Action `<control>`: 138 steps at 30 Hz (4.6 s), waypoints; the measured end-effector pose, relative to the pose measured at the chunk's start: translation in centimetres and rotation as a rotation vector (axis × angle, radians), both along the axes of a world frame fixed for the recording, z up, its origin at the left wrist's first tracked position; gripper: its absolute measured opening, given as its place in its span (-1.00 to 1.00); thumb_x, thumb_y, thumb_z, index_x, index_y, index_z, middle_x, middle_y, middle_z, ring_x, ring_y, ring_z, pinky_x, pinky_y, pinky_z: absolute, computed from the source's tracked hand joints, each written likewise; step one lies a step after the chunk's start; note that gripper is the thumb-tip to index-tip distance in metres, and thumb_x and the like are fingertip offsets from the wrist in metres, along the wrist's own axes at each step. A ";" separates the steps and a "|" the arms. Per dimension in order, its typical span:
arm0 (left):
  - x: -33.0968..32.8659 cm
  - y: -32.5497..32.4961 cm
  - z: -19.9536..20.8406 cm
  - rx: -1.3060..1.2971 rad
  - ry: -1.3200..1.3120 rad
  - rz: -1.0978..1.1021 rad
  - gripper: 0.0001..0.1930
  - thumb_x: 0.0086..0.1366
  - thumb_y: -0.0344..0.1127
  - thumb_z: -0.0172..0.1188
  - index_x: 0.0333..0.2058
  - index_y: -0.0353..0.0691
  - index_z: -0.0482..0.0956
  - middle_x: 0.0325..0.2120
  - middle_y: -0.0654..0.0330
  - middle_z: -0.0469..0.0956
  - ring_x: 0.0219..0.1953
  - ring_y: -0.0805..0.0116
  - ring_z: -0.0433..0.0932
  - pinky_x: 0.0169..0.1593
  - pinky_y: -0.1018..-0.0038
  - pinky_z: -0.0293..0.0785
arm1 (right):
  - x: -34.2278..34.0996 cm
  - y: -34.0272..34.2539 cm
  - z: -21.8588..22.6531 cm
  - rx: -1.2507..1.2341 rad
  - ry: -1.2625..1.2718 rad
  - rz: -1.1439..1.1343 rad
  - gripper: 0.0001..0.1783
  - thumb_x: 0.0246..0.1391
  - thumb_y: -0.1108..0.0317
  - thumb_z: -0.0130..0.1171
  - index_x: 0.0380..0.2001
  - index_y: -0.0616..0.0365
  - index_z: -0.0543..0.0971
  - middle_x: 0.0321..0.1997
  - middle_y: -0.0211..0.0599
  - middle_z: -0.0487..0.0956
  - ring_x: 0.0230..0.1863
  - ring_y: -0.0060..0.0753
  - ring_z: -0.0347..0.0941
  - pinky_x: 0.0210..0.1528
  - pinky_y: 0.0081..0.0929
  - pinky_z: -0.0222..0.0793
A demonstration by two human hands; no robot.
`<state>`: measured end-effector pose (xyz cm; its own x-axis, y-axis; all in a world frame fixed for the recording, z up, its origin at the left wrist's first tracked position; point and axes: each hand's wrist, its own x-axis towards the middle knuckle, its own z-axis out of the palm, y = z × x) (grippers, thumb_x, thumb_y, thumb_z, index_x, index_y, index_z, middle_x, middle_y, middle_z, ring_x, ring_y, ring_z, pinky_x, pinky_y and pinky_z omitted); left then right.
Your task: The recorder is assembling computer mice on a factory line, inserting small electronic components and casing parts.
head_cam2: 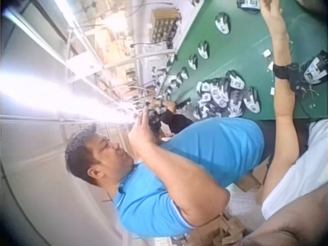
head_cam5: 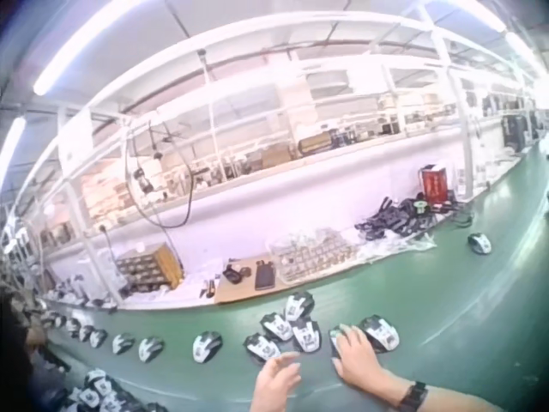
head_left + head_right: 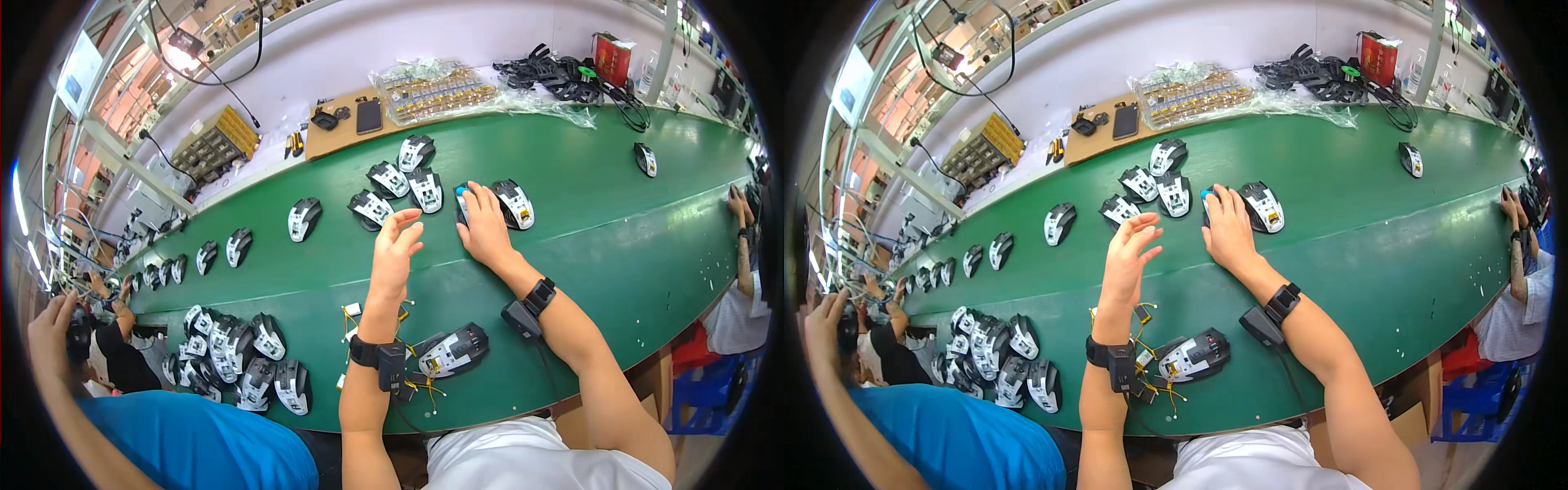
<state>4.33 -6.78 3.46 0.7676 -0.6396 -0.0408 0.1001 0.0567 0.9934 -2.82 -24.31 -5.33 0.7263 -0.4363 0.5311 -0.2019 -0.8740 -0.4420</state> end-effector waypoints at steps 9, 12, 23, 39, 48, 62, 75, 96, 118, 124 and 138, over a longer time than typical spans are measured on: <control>8.7 -9.1 -2.1 0.687 -0.850 0.108 -0.34 0.10 0.10 0.24 -0.01 -0.37 0.48 -0.16 -0.11 0.58 -0.06 -0.02 0.55 0.03 0.20 0.44 | -0.2 0.3 1.6 -0.128 -0.093 -0.087 -0.45 -0.20 0.52 0.22 -0.01 0.26 0.41 0.16 -0.12 0.39 0.18 -0.03 0.26 0.18 -0.10 0.23; 8.1 -12.0 -3.8 1.094 -0.871 0.168 -0.10 0.10 0.28 0.17 0.15 -0.44 0.32 0.18 -0.16 0.28 0.25 -0.17 0.20 0.23 -0.05 0.17 | -0.7 1.2 1.7 -0.085 -0.201 0.143 -0.53 -0.19 0.47 0.24 -0.10 0.25 0.45 0.03 -0.07 0.45 0.03 0.00 0.36 0.09 -0.17 0.29; 8.9 -9.2 -4.8 0.959 -1.264 -0.101 -0.33 -0.02 -0.08 0.39 0.00 -0.36 0.38 0.03 -0.12 0.37 0.05 -0.13 0.44 0.07 0.10 0.44 | -0.3 0.7 1.5 0.390 0.028 0.437 -0.77 -0.05 0.40 0.19 -0.30 0.30 0.55 -0.48 -0.10 0.61 -0.45 -0.25 0.59 -0.32 -0.37 0.49; 0.2 2.5 1.7 -0.461 0.095 -0.218 -0.48 0.35 -0.02 0.02 0.15 -0.20 0.25 -0.15 0.25 0.53 -0.17 0.50 0.58 -0.13 0.48 0.56 | -4.3 9.5 3.2 0.030 0.272 0.678 -0.65 -0.19 0.42 0.30 -0.23 0.17 0.53 -0.31 -0.17 0.49 -0.20 -0.02 0.47 -0.16 -0.18 0.42; -1.3 5.1 -0.7 -0.654 0.295 -0.255 -0.45 0.36 0.11 -0.11 0.08 -0.23 0.37 -0.15 0.13 0.56 -0.14 0.25 0.58 0.01 0.31 0.51 | -2.2 9.2 3.2 0.129 0.070 0.642 -0.76 -0.09 0.60 0.15 -0.27 0.24 0.50 -0.33 -0.11 0.54 -0.32 -0.01 0.52 -0.26 -0.22 0.47; -3.1 4.3 -3.0 -0.713 0.482 -0.225 -0.41 0.39 0.09 -0.13 0.18 -0.28 0.30 0.02 0.03 0.52 -0.05 0.28 0.57 0.08 0.36 0.49 | -2.6 5.2 7.7 0.917 -0.161 0.730 -0.75 -0.04 0.69 0.08 -0.24 0.25 0.44 -0.33 -0.41 0.49 -0.33 -0.62 0.49 -0.29 -0.63 0.48; -3.8 4.1 -2.3 -0.710 0.396 -0.271 -0.50 0.39 0.06 -0.09 0.12 -0.17 0.31 -0.06 0.20 0.52 -0.06 0.36 0.55 0.10 0.30 0.51 | -3.6 6.1 10.6 1.084 -0.201 0.705 -0.83 0.03 0.61 0.12 -0.26 0.24 0.46 -0.34 -0.42 0.49 -0.36 -0.67 0.43 -0.48 -0.66 0.41; -3.4 3.8 -3.3 -0.571 0.243 -0.095 -0.36 0.28 0.01 0.08 0.18 -0.26 0.14 -0.02 0.05 0.43 -0.07 0.32 0.55 -0.02 0.39 0.54 | -2.9 6.4 8.8 1.389 -0.181 0.559 -0.93 0.20 0.35 0.13 -0.33 0.07 0.47 -0.37 -0.53 0.51 -0.31 -0.72 0.43 -0.27 -0.67 0.35; -2.0 5.2 -2.9 -0.742 0.408 -0.206 -0.41 0.36 0.15 -0.06 0.10 -0.25 0.30 -0.13 0.12 0.46 -0.06 0.27 0.48 0.06 0.20 0.45 | -4.6 6.5 11.8 1.250 -0.026 0.713 -0.89 0.11 0.42 0.20 -0.40 0.16 0.47 -0.51 -0.58 0.43 -0.53 -0.81 0.22 -0.46 -0.75 0.14; -1.9 6.4 -2.9 -0.641 0.430 0.005 -0.54 0.22 -0.08 0.27 -0.02 -0.23 0.44 -0.27 0.27 0.57 -0.23 0.39 0.59 -0.10 0.38 0.56 | -5.8 6.3 12.9 1.132 -0.001 0.771 -0.88 0.06 0.44 0.22 -0.39 0.18 0.47 -0.51 -0.61 0.42 -0.49 -0.83 0.24 -0.46 -0.77 0.12; -3.0 5.3 0.7 -0.849 0.457 -0.247 -0.31 0.25 -0.13 -0.08 0.33 -0.22 0.06 0.26 -0.17 0.20 0.22 -0.22 0.29 0.29 -0.01 0.19 | -5.2 6.7 12.5 0.484 -0.124 0.654 -0.78 -0.17 0.40 0.32 -0.42 0.25 0.54 -0.58 -0.33 0.48 -0.65 -0.55 0.25 -0.56 -0.51 0.22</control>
<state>1.29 -1.53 4.15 0.6337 -0.7334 0.2459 0.5678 0.6569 0.4961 -8.00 -17.59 7.20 0.8618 -0.1468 0.4855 0.3568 -0.5048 -0.7860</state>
